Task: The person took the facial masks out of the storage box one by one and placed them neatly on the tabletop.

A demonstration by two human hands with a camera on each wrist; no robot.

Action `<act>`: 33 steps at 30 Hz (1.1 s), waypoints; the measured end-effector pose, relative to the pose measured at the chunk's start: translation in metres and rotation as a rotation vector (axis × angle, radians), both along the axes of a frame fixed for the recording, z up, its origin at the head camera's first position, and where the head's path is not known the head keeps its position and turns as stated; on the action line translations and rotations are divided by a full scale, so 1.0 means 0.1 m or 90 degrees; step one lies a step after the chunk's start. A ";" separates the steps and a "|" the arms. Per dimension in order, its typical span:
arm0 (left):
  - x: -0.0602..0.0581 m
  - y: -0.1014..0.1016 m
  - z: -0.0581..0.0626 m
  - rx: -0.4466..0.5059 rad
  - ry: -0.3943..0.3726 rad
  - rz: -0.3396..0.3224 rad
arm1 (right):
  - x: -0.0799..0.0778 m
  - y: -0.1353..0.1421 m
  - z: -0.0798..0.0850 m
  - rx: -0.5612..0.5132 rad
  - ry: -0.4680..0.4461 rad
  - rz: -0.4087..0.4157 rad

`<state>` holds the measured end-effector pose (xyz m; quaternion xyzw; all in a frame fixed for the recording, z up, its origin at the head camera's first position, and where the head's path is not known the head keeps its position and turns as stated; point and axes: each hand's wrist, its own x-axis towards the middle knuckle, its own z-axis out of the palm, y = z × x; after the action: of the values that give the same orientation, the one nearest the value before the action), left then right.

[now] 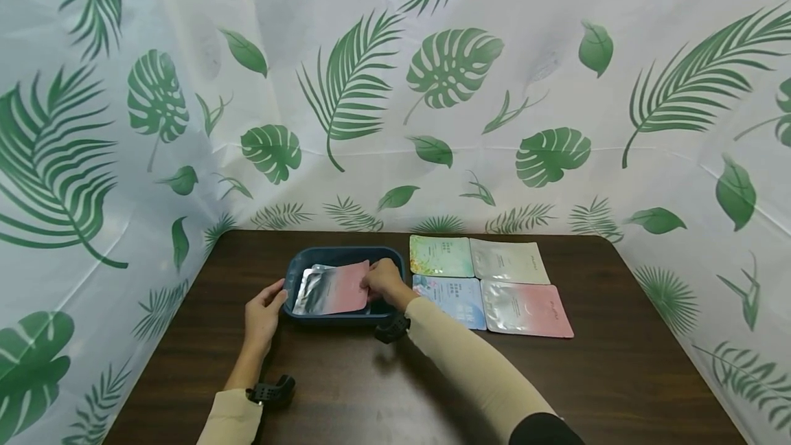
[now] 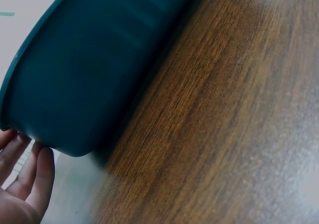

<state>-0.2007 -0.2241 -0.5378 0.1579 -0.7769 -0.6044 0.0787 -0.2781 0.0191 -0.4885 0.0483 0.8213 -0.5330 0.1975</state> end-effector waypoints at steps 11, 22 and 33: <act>0.01 0.01 -0.01 -0.024 0.011 0.012 | 0.04 0.02 -0.04 -0.004 0.063 0.013; 0.00 0.01 0.01 -0.016 0.011 0.011 | 0.00 0.08 0.04 -0.089 0.045 0.003; 0.02 0.00 0.02 -0.013 0.003 0.003 | -0.05 0.22 0.16 -0.133 0.046 -0.028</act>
<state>-0.1989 -0.2237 -0.5360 0.1575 -0.7824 -0.5967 0.0841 -0.2828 0.0409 -0.4726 0.0258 0.7668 -0.6211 0.1599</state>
